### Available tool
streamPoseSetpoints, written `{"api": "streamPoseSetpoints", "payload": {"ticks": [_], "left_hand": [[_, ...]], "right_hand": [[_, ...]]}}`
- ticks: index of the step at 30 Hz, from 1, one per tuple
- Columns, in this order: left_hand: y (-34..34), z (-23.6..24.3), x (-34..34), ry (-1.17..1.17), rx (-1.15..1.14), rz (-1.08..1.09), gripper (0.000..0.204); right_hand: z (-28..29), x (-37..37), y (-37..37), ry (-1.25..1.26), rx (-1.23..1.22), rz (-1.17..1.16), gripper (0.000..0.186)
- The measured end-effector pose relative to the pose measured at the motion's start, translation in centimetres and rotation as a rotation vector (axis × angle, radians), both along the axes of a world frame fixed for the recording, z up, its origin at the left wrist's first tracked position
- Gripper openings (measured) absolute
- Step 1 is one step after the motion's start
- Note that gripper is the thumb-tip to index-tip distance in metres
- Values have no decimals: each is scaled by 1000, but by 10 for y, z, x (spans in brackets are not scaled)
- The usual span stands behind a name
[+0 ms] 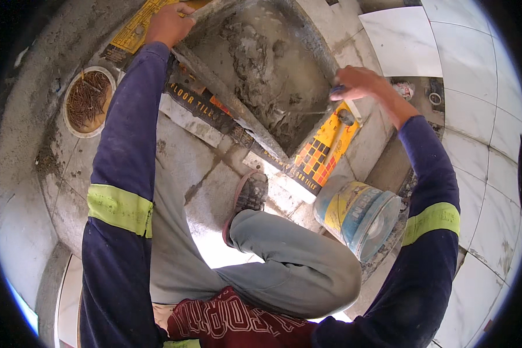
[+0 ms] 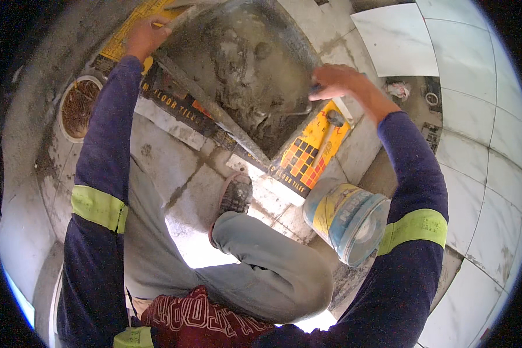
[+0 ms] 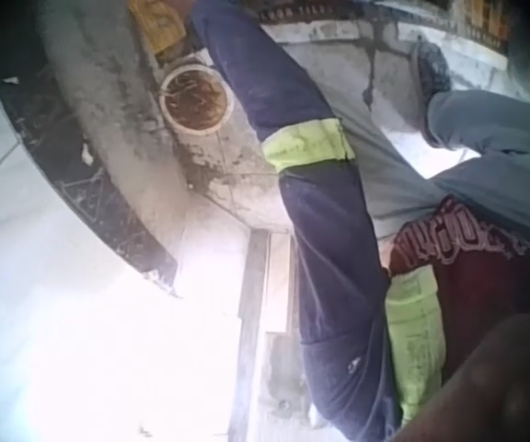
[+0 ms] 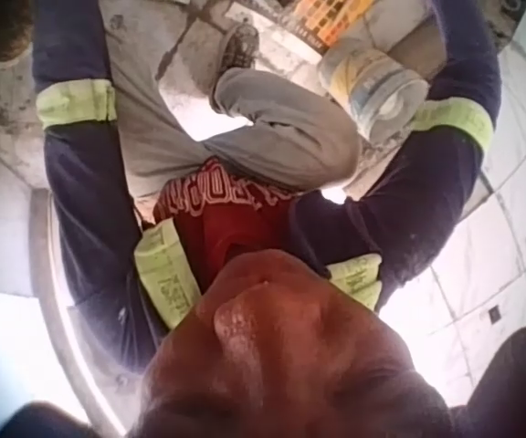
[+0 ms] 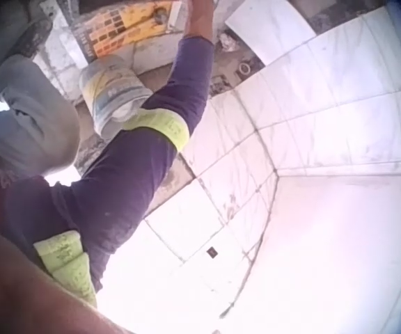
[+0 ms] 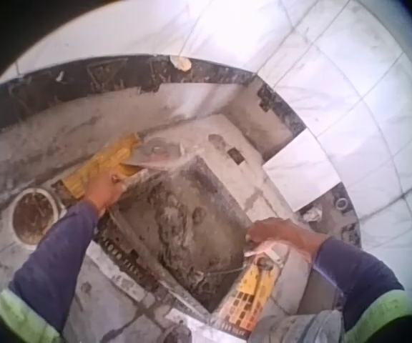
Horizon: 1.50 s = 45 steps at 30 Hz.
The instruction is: The recorder prepares mortar and applies tiles to a wall and floor area.
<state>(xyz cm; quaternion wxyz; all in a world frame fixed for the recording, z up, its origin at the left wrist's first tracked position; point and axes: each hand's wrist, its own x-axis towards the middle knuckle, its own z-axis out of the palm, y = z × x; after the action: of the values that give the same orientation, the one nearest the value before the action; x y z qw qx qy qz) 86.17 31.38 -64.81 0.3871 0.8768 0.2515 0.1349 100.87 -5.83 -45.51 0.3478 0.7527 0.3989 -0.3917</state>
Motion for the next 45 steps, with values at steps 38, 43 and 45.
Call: {"api": "streamPoseSetpoints", "payload": {"ticks": [38, 43, 45], "left_hand": [[10, -1, -5, 21, 15, -90, 30], [10, -12, -4, -36, -67, -99, 32], [21, -16, -5, -43, -82, -90, 33]], "right_hand": [[-38, -21, 50, 167, -465, -185, 43], [-48, 1, 57, 184, -418, -159, 38], [-54, 11, 62, 151, -517, -106, 37]]}}
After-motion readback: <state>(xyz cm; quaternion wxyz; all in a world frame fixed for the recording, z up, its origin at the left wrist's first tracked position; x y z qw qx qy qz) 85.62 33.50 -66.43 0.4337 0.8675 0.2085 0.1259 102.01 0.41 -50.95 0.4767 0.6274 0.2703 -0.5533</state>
